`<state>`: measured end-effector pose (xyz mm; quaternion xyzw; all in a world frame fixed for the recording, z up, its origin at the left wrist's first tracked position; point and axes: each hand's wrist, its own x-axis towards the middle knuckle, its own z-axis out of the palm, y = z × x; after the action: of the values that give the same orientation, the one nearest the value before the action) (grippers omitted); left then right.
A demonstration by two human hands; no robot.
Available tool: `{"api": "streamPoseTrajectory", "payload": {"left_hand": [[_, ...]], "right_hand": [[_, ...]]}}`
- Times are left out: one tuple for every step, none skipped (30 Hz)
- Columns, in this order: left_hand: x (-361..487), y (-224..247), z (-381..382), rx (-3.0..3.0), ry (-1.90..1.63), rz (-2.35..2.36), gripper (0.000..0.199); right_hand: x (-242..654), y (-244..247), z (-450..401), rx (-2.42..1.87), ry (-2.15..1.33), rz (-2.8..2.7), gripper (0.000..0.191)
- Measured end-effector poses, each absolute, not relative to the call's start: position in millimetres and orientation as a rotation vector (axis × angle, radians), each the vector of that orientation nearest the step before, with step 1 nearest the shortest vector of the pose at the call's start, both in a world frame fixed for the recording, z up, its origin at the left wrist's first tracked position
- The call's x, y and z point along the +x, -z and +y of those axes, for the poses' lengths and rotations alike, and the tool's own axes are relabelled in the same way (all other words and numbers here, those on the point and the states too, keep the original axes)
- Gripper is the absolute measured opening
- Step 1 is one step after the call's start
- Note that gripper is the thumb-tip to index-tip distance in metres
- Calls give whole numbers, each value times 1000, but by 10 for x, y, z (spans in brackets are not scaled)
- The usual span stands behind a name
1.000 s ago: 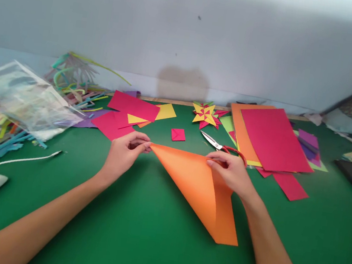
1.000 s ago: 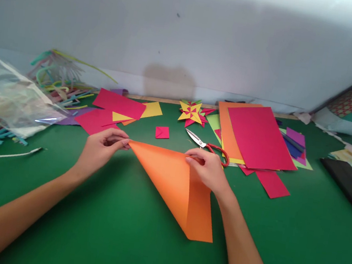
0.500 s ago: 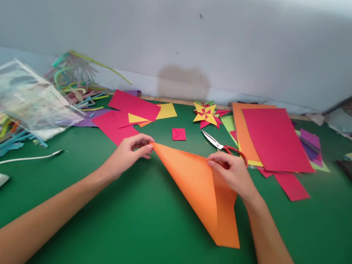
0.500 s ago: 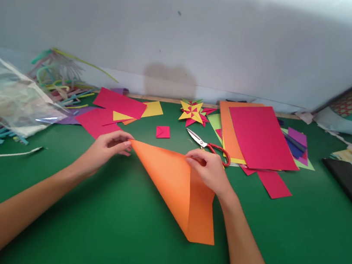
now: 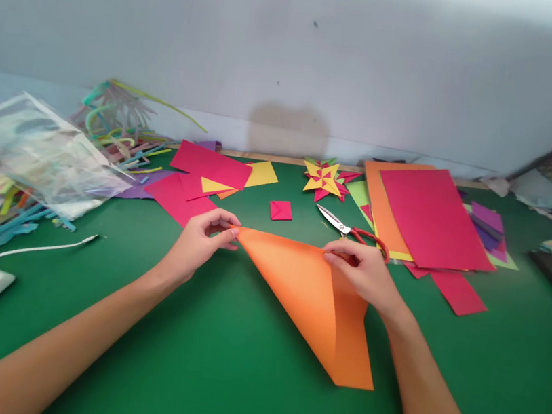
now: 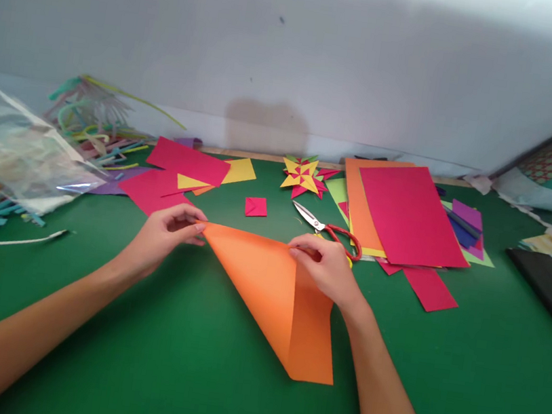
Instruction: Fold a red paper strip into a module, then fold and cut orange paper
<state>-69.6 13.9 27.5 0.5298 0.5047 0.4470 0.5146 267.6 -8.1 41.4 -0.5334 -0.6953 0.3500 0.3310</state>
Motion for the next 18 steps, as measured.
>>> {"api": "streamPoseTrajectory", "payload": {"left_hand": [[-692, -277, 138, 1269, -1079, 1215, 31], [-688, -278, 136, 1264, -1086, 1217, 31], [-685, -280, 133, 1262, -1092, 1221, 30], [-684, -281, 130, 1265, -1099, 1225, 29], [-684, -281, 126, 1273, -1107, 1227, 29], [-685, -280, 123, 1285, -1113, 1229, 28], [-689, -278, 120, 1298, -1118, 1228, 28], [-693, -275, 119, 1311, -1122, 1226, 27], [-698, -272, 118, 1323, -1124, 1222, 27], [-704, -268, 119, 1333, -1127, 1215, 26], [-709, -265, 121, 1342, -1129, 1210, 26], [-714, -262, 124, 1352, -1130, 1206, 26], [-718, -258, 127, 1362, -1133, 1204, 26], [-722, -256, 130, 1372, -1133, 1205, 26], [-725, -254, 132, 1382, -1133, 1209, 26], [-728, -252, 134, 1392, -1133, 1215, 26], [-730, -251, 135, 1404, -1131, 1222, 26], [-732, -252, 136, 1415, -1131, 1229, 26]], "right_hand": [[2679, -416, -81, -1396, -910, -1819, 15], [2683, -416, -81, -1397, -906, -1821, 15], [2687, -414, -80, -1396, -903, -1823, 15], [2690, -412, -80, -1395, -901, -1825, 15], [2693, -409, -79, -1394, -899, -1826, 15], [2695, -405, -79, -1393, -898, -1826, 15], [2696, -402, -79, -1393, -899, -1826, 15], [2697, -399, -79, -1394, -902, -1824, 15], [2698, -396, -79, -1396, -906, -1822, 15], [2698, -393, -79, -1399, -909, -1819, 15], [2699, -390, -79, -1401, -912, -1817, 16], [2700, -387, -79, -1402, -914, -1814, 15], [2701, -386, -78, -1401, -915, -1812, 15], [2703, -385, -78, -1400, -918, -1811, 15], [2704, -385, -78, -1397, -922, -1811, 14], [2705, -387, -78, -1394, -925, -1813, 14], [2705, -389, -79, -1392, -926, -1816, 14], [2705, -393, -80, -1391, -926, -1819, 14]]}}
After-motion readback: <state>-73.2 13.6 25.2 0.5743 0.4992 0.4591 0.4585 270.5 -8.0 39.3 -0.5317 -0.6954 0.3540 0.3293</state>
